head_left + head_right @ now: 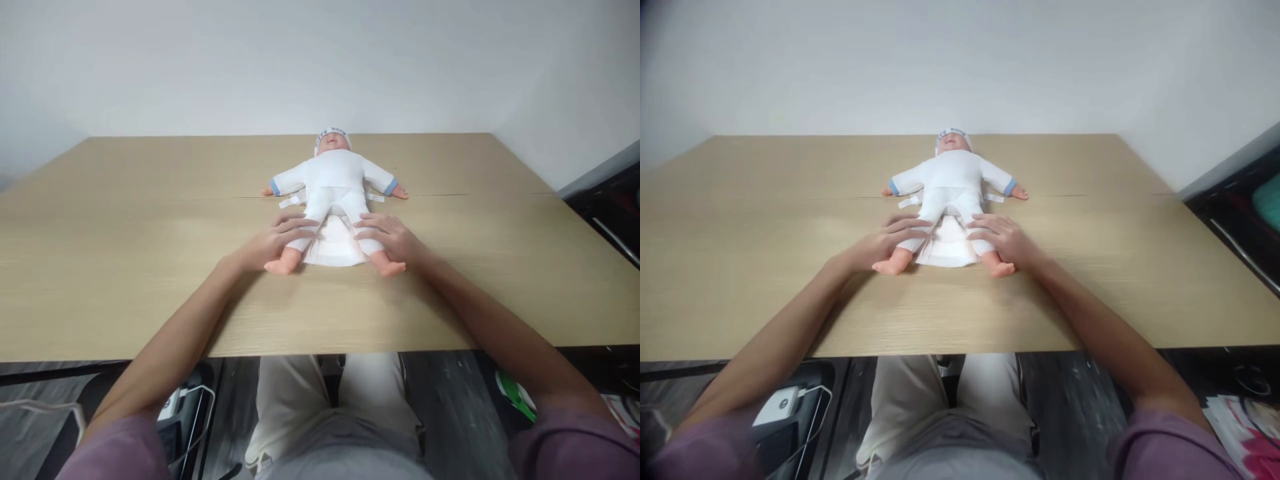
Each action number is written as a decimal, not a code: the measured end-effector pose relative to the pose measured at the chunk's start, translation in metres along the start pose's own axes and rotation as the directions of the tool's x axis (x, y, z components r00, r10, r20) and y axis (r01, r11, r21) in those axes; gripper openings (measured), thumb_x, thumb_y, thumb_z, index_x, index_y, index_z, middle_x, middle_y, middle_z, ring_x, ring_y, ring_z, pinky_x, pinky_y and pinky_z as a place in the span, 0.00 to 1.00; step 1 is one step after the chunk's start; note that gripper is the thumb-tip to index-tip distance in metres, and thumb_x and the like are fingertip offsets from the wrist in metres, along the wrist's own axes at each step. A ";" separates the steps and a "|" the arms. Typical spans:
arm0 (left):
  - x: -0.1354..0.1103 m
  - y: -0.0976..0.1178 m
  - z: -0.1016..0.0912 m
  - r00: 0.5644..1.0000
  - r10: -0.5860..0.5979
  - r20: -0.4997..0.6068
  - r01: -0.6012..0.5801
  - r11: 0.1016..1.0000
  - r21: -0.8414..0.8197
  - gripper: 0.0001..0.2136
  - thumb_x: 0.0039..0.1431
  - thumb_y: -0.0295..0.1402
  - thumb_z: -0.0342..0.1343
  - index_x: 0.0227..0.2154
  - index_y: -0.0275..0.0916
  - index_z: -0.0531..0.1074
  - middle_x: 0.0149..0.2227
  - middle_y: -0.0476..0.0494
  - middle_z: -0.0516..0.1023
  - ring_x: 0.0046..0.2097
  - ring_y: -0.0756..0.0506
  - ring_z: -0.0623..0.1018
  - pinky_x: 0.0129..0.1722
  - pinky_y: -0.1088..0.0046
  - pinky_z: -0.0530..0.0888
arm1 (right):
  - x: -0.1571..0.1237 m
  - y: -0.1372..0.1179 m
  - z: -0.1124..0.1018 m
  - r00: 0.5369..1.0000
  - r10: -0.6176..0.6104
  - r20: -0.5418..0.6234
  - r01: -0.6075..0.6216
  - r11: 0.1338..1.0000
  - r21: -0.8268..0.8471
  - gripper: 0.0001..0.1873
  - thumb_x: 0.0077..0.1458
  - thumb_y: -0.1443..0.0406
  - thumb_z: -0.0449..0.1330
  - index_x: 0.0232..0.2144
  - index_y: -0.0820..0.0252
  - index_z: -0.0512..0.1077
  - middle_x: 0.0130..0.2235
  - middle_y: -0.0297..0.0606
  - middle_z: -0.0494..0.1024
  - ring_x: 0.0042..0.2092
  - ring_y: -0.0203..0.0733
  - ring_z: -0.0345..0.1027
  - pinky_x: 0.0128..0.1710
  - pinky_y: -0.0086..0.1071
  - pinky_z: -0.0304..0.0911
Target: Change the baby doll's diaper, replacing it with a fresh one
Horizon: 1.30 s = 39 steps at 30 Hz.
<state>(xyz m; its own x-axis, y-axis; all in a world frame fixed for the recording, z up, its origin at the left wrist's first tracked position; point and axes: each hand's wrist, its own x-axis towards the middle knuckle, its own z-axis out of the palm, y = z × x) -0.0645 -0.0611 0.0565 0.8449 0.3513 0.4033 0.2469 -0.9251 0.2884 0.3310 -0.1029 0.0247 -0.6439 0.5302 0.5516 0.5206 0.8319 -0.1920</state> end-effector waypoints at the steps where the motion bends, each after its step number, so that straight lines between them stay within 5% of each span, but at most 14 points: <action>1: -0.003 -0.001 0.003 1.000 -0.002 -0.001 0.002 1.000 0.002 0.35 0.61 0.43 0.73 0.70 0.50 0.71 0.74 0.37 0.72 0.76 0.28 0.66 0.74 0.36 0.68 | -0.001 0.001 0.001 1.000 -0.003 0.003 0.004 1.000 -0.016 0.20 0.74 0.69 0.52 0.57 0.48 0.80 0.67 0.37 0.81 0.74 0.53 0.69 0.69 0.54 0.68; 9: -0.008 0.000 0.005 0.997 -0.038 0.062 0.040 0.999 -0.031 0.35 0.64 0.43 0.71 0.72 0.50 0.67 0.77 0.39 0.67 0.78 0.25 0.62 0.74 0.36 0.68 | -0.004 0.000 0.003 1.000 -0.009 0.018 0.010 0.999 -0.050 0.21 0.71 0.72 0.54 0.56 0.48 0.79 0.67 0.38 0.81 0.73 0.54 0.70 0.69 0.54 0.70; 25: -0.010 0.006 -0.006 0.977 -0.128 0.170 0.144 0.986 -0.082 0.35 0.59 0.25 0.66 0.68 0.55 0.70 0.81 0.46 0.60 0.80 0.27 0.60 0.72 0.34 0.71 | -0.003 -0.008 -0.003 0.993 0.059 0.098 -0.061 0.998 0.019 0.31 0.63 0.79 0.52 0.58 0.46 0.80 0.71 0.36 0.77 0.76 0.53 0.65 0.73 0.60 0.67; 30: -0.010 0.007 -0.005 0.977 -0.126 0.170 0.140 0.987 -0.073 0.39 0.54 0.18 0.61 0.68 0.55 0.70 0.81 0.45 0.61 0.80 0.28 0.59 0.73 0.33 0.70 | -0.002 -0.007 -0.006 0.987 0.101 0.123 -0.111 0.991 0.080 0.27 0.67 0.76 0.54 0.56 0.44 0.82 0.71 0.34 0.77 0.76 0.51 0.65 0.75 0.59 0.66; 35: -0.009 0.008 -0.002 0.980 -0.123 0.156 0.133 0.989 -0.061 0.31 0.61 0.20 0.61 0.65 0.50 0.73 0.80 0.42 0.63 0.80 0.29 0.60 0.74 0.36 0.69 | 0.001 -0.007 -0.012 0.987 0.094 0.129 -0.114 0.980 0.161 0.24 0.74 0.70 0.50 0.55 0.45 0.83 0.68 0.38 0.79 0.76 0.51 0.66 0.74 0.58 0.66; 39: -0.009 0.010 -0.001 0.978 -0.125 0.170 0.134 0.990 -0.042 0.30 0.62 0.20 0.60 0.65 0.50 0.73 0.80 0.43 0.62 0.81 0.29 0.59 0.75 0.36 0.69 | 0.005 -0.025 -0.020 0.976 0.137 0.170 -0.164 0.974 0.157 0.23 0.78 0.64 0.50 0.65 0.47 0.78 0.70 0.41 0.77 0.77 0.54 0.63 0.75 0.60 0.62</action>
<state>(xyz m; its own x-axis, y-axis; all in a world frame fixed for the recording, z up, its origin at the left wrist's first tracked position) -0.0700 -0.0728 0.0569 0.8756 0.4346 0.2110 0.3377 -0.8629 0.3761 0.3262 -0.1239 0.0488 -0.6522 0.6591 0.3744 0.5246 0.7490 -0.4048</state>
